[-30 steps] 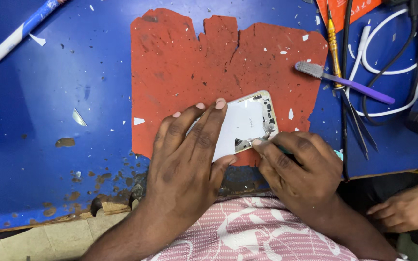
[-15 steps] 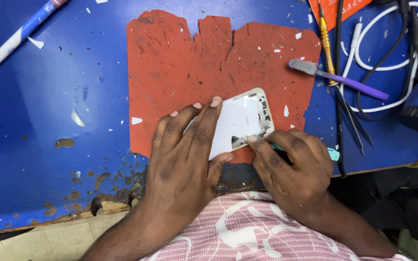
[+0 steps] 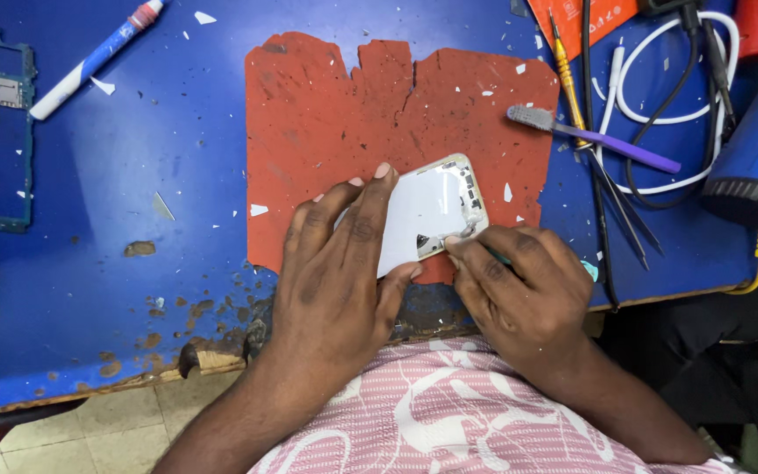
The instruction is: The person uses a prying tool to remove adhesive residue from the back of a white smartphone. They repeatedly scrape the surface and briefly apply heat with a heat gun to soften the adhesive before continuing to scrape.
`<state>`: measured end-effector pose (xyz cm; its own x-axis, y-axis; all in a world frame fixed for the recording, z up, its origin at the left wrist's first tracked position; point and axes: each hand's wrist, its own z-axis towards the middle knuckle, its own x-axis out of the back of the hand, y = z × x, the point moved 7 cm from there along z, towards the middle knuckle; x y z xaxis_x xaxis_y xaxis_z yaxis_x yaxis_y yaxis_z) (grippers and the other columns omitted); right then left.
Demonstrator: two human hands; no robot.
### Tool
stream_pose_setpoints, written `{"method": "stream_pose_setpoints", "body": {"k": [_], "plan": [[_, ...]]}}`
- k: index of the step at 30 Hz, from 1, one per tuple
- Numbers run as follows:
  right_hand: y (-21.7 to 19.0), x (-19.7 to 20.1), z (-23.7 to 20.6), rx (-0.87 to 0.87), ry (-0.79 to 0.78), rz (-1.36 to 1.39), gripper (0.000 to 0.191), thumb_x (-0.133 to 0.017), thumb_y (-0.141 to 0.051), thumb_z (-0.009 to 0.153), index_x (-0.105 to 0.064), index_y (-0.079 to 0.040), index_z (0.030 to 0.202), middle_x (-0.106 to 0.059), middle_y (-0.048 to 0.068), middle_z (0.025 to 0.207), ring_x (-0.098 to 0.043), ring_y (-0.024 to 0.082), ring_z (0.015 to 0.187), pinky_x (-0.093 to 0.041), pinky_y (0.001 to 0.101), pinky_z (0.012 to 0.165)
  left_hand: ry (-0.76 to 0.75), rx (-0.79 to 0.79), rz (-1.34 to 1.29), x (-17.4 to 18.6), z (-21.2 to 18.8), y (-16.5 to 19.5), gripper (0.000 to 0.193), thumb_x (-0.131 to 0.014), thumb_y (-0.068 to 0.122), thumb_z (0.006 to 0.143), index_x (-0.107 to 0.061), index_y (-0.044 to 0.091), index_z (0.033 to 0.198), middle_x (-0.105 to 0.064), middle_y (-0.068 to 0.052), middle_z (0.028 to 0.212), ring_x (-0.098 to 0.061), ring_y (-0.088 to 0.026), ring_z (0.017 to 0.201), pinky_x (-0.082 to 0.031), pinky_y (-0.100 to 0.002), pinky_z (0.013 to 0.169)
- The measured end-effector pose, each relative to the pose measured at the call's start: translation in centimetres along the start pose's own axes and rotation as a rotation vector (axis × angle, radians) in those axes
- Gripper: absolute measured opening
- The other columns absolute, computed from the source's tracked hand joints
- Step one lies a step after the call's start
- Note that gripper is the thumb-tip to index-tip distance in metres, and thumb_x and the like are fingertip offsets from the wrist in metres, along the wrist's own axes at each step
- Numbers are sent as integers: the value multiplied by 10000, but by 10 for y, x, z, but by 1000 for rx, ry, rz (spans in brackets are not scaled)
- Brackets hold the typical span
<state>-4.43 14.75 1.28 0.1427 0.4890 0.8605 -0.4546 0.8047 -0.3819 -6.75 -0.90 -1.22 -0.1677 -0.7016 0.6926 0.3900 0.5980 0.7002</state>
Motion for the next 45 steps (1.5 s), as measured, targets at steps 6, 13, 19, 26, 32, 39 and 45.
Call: {"method": "stream_pose_setpoints", "body": {"k": [6, 13, 19, 26, 32, 39, 45], "plan": [[-2, 3, 1, -31, 9, 3, 265, -841, 13, 838, -746, 4, 1085, -685, 96, 973, -655, 237, 849, -532, 357, 742, 30, -2, 97, 0, -3, 2, 767, -735, 260, 961, -339, -68, 1531, -566, -224, 1422, -495, -374, 1313, -374, -563, 1074], [1, 0, 4, -92, 16, 44, 236, -828, 8, 842, -742, -18, 1061, -689, 79, 994, -655, 219, 859, -540, 343, 741, 30, -2, 149, -1, -6, 2, 767, -746, 339, 961, -383, -58, 1508, -545, -215, 1451, -505, -368, 1278, -385, -537, 1051], [2, -3, 7, -89, -2, 15, 224, -835, -10, 839, -737, -6, 1040, -690, 92, 994, -639, 232, 822, -516, 352, 684, 28, -6, 144, 0, -5, 2, 772, -739, 347, 966, -382, -76, 1504, -551, -227, 1456, -499, -367, 1287, -375, -547, 1052], [4, -7, 7, -96, -31, -1, 216, -822, -18, 852, -714, -21, 1039, -692, 93, 1016, -644, 246, 860, -524, 365, 719, -13, 7, 136, -1, -3, 2, 770, -728, 340, 979, -367, -60, 1528, -566, -201, 1442, -493, -352, 1268, -370, -531, 1029], [5, -9, 4, -104, -47, -8, 240, -828, -25, 849, -711, -27, 1058, -684, 92, 1035, -649, 243, 875, -529, 362, 733, -39, 23, 131, -3, -3, 1, 757, -716, 336, 978, -375, -63, 1524, -560, -207, 1460, -491, -347, 1262, -360, -528, 1030], [5, -10, 4, -85, -57, -37, 250, -825, -32, 847, -718, -27, 1072, -687, 84, 1040, -646, 237, 878, -511, 373, 738, -35, 21, 126, -2, -2, 1, 734, -712, 329, 990, -388, -68, 1516, -565, -202, 1463, -501, -345, 1256, -362, -522, 1037], [4, -9, 3, -76, -56, -49, 274, -827, -55, 852, -728, -36, 1106, -685, 80, 1060, -640, 236, 886, -495, 379, 747, -35, 18, 128, -2, -2, 2, 740, -707, 314, 980, -380, -87, 1509, -576, -211, 1444, -506, -342, 1250, -357, -521, 1035]]}}
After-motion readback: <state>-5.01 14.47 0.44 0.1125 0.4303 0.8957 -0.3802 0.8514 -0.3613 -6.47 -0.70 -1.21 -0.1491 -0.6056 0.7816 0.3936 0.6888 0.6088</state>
